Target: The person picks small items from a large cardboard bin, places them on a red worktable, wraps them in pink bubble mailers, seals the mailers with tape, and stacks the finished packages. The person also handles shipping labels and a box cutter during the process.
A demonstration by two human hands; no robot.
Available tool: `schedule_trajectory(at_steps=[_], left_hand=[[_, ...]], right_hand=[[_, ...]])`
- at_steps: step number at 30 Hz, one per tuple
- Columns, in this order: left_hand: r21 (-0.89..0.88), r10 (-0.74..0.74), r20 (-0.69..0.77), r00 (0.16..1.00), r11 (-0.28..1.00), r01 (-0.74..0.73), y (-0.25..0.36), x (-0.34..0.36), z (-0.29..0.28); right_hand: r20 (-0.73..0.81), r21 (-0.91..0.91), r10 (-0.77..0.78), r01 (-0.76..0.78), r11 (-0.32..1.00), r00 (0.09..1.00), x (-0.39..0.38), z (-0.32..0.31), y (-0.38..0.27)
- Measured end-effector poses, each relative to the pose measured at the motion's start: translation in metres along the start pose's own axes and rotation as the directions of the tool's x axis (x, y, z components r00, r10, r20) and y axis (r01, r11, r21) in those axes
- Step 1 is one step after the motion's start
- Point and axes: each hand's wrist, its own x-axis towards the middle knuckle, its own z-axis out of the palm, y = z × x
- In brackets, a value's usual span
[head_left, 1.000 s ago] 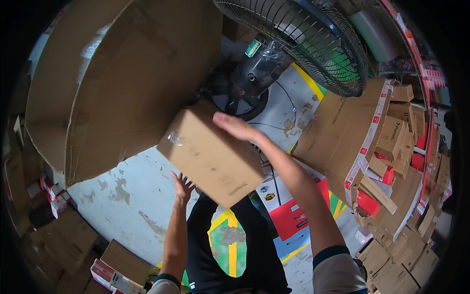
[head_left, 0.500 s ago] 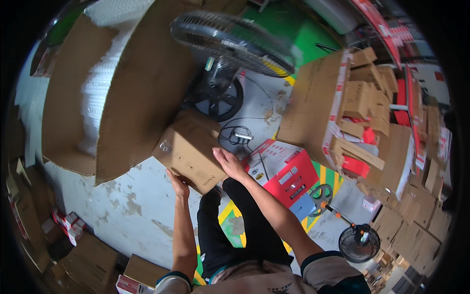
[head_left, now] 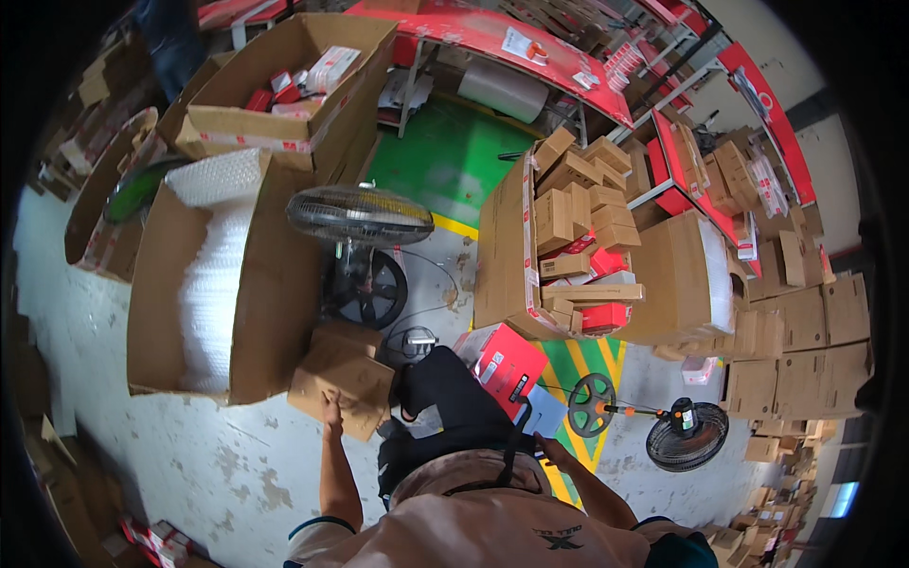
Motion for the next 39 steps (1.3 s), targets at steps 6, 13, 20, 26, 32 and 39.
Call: schedule_trajectory(at_steps=[6,13,20,26,32,39], left_hand=[[-0.067,-0.171,0.141,0.975,0.981,0.182,-0.003,-0.017,-0.003],[-0.120,-0.240,-0.064,0.969,0.966,0.231,0.040,0.011,0.063],[0.330,-0.127,0.400,0.908,0.944,-0.013,0.198,0.060,0.282],[-0.329,0.353,0.916,0.193,0.933,-0.143,0.302,0.090,0.415],[0.368,-0.060,0.911,0.407,-0.325,-0.871,0.465,0.105,0.517],[0.818,-0.269,0.530,0.804,-0.087,-0.568,0.581,0.183,0.614]], right_hand=[[0.232,0.625,-0.273,0.072,0.777,0.934,0.073,0.011,0.009],[0.320,-0.336,-0.296,0.400,0.853,0.900,0.187,-0.120,-0.133],[0.080,-0.490,-0.420,0.403,0.773,0.904,0.288,-0.302,-0.303],[-0.227,0.094,-0.481,0.511,0.854,0.847,0.336,-0.392,-0.408],[-0.105,0.306,-0.581,0.582,0.753,0.807,0.341,-0.403,-0.467],[-0.026,0.021,-0.496,0.497,0.868,0.868,0.347,-0.399,-0.532]])
